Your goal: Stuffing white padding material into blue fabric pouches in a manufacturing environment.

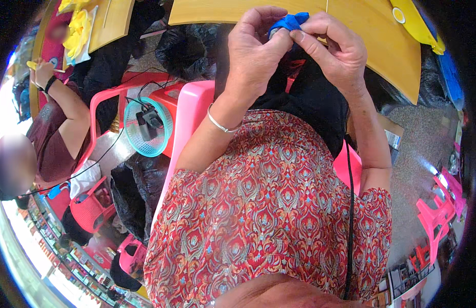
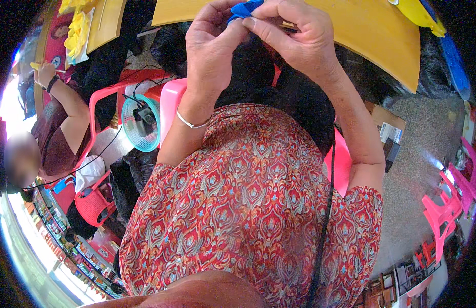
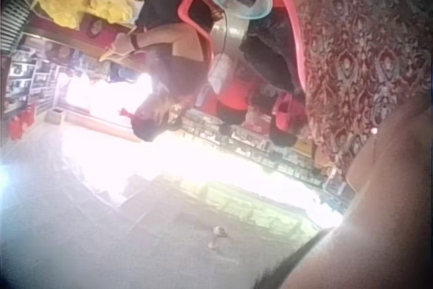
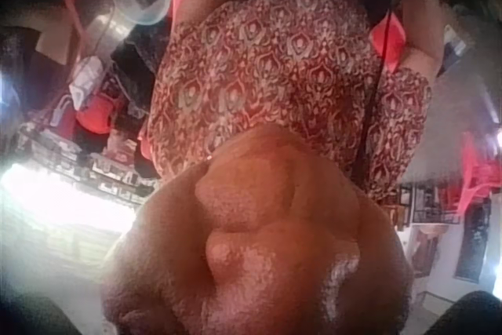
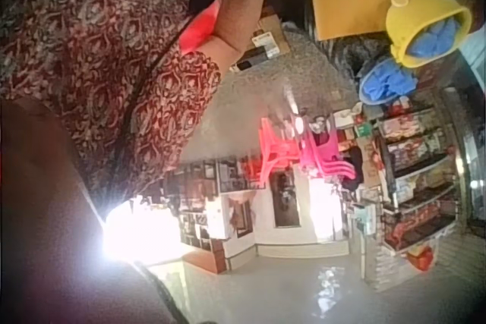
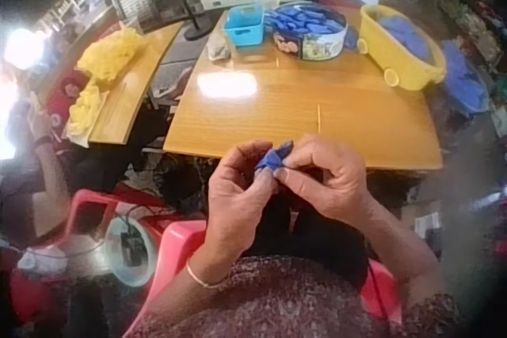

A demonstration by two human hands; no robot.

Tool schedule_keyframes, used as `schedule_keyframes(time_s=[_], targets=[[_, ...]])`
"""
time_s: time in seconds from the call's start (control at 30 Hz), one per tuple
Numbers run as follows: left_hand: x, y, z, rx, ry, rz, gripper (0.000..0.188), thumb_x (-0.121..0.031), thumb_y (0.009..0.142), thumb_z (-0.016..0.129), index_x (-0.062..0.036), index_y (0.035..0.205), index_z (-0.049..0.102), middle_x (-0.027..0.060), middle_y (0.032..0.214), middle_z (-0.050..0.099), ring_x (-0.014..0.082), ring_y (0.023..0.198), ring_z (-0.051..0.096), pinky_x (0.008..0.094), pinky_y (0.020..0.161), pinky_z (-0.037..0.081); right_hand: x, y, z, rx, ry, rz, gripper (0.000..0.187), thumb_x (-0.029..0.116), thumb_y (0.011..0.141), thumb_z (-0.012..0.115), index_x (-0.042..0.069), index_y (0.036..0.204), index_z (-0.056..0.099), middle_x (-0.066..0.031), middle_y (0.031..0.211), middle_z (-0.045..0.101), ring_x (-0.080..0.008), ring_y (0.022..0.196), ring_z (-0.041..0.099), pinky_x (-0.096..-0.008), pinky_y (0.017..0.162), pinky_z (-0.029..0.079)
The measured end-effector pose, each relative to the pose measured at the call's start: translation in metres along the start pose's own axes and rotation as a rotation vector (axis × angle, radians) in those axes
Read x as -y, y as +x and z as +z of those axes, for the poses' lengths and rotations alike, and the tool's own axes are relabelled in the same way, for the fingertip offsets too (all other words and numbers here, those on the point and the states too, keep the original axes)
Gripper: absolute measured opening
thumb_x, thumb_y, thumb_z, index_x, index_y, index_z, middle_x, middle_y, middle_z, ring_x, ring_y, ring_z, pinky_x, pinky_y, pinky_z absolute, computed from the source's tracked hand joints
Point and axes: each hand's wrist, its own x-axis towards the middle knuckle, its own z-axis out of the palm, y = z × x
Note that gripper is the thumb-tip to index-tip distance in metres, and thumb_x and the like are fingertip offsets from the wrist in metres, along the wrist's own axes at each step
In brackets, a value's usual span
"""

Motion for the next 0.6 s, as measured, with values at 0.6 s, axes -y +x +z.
schedule_keyframes(time_s=[0.6], targets=[[-0.019, -0.011, -0.003, 0.153, -0.275, -0.101, 0.044, -0.017, 0.092, 0.063, 0.0008, 0.13, 0.048, 0.0117, 0.123, 0.056, 0.0215, 0.113, 0.055, 0.0311, 0.099, 0.043, -0.009, -0.007, 0.0, -0.26, 0.576, 0.274, 0.011, 0.008, 0.091, 0.063, 0.001, 0.099, 0.065, -0.0062, 0.088, 0.067, -0.0123, 0.076, 0.065, -0.0258, 0.072, 0.055]])
